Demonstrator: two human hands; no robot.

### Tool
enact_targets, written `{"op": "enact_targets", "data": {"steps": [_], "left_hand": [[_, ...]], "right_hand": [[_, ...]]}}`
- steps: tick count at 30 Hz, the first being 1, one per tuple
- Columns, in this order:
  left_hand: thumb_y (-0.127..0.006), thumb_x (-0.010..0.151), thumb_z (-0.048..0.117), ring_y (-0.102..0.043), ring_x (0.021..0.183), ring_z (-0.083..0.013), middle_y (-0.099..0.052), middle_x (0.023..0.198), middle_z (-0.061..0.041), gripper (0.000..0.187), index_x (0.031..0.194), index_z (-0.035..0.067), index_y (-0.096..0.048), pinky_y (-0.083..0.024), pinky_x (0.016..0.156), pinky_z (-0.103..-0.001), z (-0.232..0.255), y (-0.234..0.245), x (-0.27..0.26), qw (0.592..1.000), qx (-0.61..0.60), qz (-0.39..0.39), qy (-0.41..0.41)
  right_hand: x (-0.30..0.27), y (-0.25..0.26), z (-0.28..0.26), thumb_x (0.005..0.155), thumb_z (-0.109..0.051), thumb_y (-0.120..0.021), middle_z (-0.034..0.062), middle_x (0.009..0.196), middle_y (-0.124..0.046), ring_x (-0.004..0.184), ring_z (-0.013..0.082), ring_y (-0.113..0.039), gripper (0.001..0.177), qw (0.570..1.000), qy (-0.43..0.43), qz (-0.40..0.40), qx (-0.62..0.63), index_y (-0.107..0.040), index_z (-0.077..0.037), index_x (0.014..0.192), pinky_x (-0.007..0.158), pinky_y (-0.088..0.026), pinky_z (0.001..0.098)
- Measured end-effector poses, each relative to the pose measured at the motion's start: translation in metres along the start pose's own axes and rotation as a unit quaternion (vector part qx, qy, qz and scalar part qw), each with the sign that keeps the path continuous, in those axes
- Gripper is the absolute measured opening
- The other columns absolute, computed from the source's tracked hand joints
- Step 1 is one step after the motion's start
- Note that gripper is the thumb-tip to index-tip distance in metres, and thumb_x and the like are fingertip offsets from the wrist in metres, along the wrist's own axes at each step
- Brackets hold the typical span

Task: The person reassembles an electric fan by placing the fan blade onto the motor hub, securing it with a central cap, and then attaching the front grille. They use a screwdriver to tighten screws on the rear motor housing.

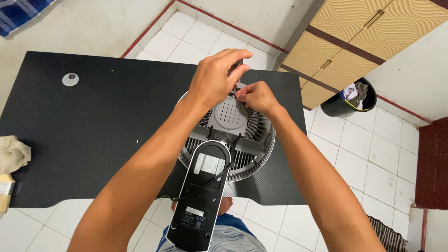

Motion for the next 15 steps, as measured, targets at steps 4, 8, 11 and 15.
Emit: {"op": "enact_targets", "data": {"steps": [4,8,11,15], "left_hand": [[-0.076,0.094,0.020,-0.074,0.083,-0.0263,-0.076,0.108,-0.010,0.027,0.120,0.010,-0.072,-0.059,0.074,-0.037,-0.004,-0.003,-0.001,0.999,0.029,0.014,0.025],[-0.064,0.102,0.011,-0.072,0.093,-0.0332,-0.070,0.125,-0.016,0.039,0.140,0.006,-0.060,-0.058,0.079,-0.040,0.006,0.001,-0.009,0.995,0.079,0.052,-0.031],[-0.052,0.103,0.004,-0.069,0.116,-0.0375,-0.061,0.143,-0.019,0.046,0.149,0.007,-0.048,-0.058,0.096,-0.042,0.015,-0.003,-0.014,0.993,0.058,0.036,-0.095],[-0.061,0.102,0.011,-0.074,0.093,-0.0297,-0.071,0.118,-0.007,0.038,0.140,0.017,-0.062,-0.059,0.081,-0.041,-0.006,-0.006,-0.009,0.998,0.056,0.009,0.021]], "right_hand": [[0.000,0.000,0.000,0.087,-0.010,-0.075,0.0031,0.078,-0.072,0.064,0.0089,-0.061,0.010,1.000,-0.003,0.002,0.008,-0.077,0.000,0.090,0.060,-0.053,0.0263],[0.002,-0.001,0.000,0.086,-0.009,-0.074,0.0027,0.077,-0.072,0.063,0.0092,-0.062,0.010,1.000,-0.007,0.005,0.017,-0.077,0.000,0.089,0.059,-0.054,0.0257],[0.001,0.000,0.005,0.085,-0.009,-0.074,0.0029,0.075,-0.070,0.061,0.0103,-0.059,0.009,0.999,-0.029,0.001,0.039,-0.076,-0.001,0.089,0.055,-0.048,0.0279],[0.003,-0.001,0.000,0.086,-0.014,-0.077,0.0024,0.073,-0.070,0.060,0.0090,-0.058,0.013,0.999,-0.029,0.009,0.022,-0.076,-0.001,0.084,0.055,-0.049,0.0265]]}}
Point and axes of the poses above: each hand's wrist, its own x-axis towards the middle knuckle, its own y-axis out of the back of the hand, z = x × y, the point moved 10 cm from there along x, towards the middle knuckle
